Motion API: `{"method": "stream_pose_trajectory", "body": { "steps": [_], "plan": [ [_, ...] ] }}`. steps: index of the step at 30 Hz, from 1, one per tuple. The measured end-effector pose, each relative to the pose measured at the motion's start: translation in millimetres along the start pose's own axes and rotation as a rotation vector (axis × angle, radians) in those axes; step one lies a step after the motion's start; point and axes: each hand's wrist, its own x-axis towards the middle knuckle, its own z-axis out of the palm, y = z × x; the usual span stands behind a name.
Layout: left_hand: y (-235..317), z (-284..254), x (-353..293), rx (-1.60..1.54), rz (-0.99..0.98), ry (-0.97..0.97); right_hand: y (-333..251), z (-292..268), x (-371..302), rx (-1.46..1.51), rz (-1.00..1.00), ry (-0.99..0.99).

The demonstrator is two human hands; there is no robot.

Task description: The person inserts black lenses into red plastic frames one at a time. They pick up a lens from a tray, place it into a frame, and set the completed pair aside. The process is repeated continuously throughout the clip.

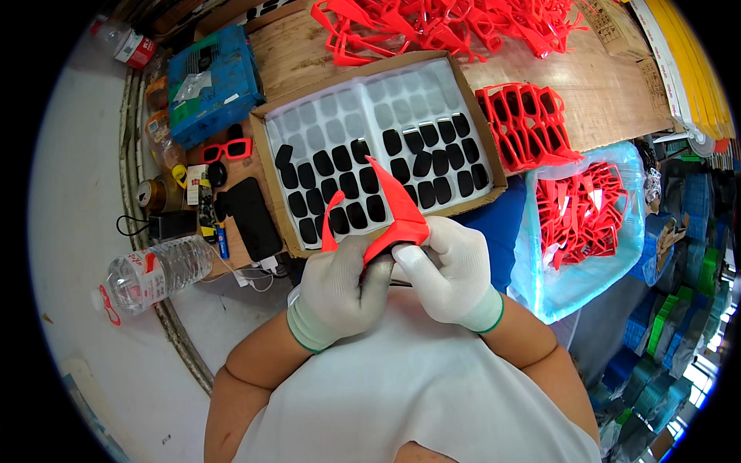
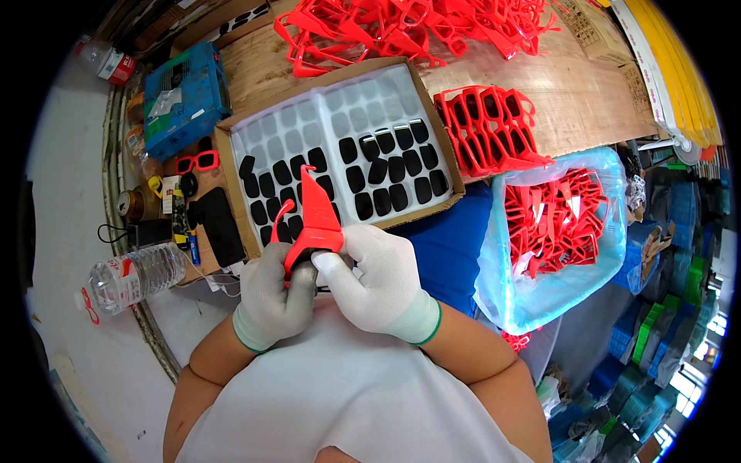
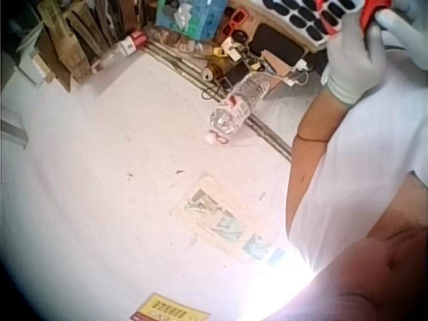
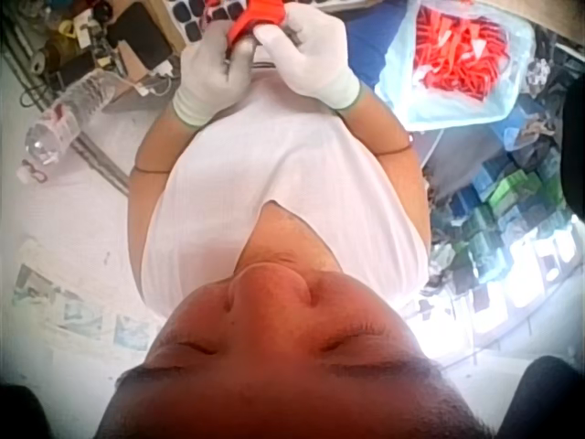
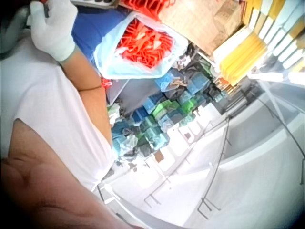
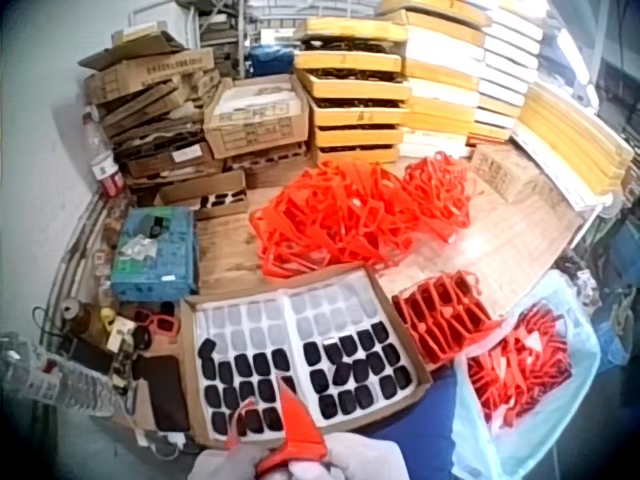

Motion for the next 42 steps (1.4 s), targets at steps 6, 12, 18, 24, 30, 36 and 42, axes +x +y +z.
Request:
{"method": "stream_pose_trajectory", "body": {
  "steps": [6, 12, 18, 24, 30, 36, 42],
  "plan": [
    [-6.3, -15.1, 4.4, -0.034, -0.091, -0.112, 6.7, -4.0, 4.4, 0.036, -0.002, 0.097],
    [0.6, -21.9, 12.4, -0.072, -0.168, -0.202, 24.2, -18.1, 13.1, 0.017, -0.048, -0.071],
    [1.2, -0.9, 24.1, 0.033, -0.062, -0.121, 14.4, -19.9, 18.3, 0.065, 0.019, -0.170],
    [-2.9, -11.4, 43.8, 0.153, -0.191, -0.346, 28.2, -28.7, 23.0, -0.092, 0.037, -0.010],
    [-20.9, -42.3, 84.7, 0.035, -0.248, -0.755, 41.4, -49.9, 39.0, -0.044, -0.342, -0.296],
    [-163.8, -33.6, 92.6, 1.006, -0.823, -0.314, 33.1, -53.3, 18.8, 0.353, 0.331, -0.170],
    [-172.5, -31.2, 98.4, 1.015, -0.897, -0.288, 21.2, -46.6, 17.4, 0.916, 0.373, -0.175]
  ]
}}
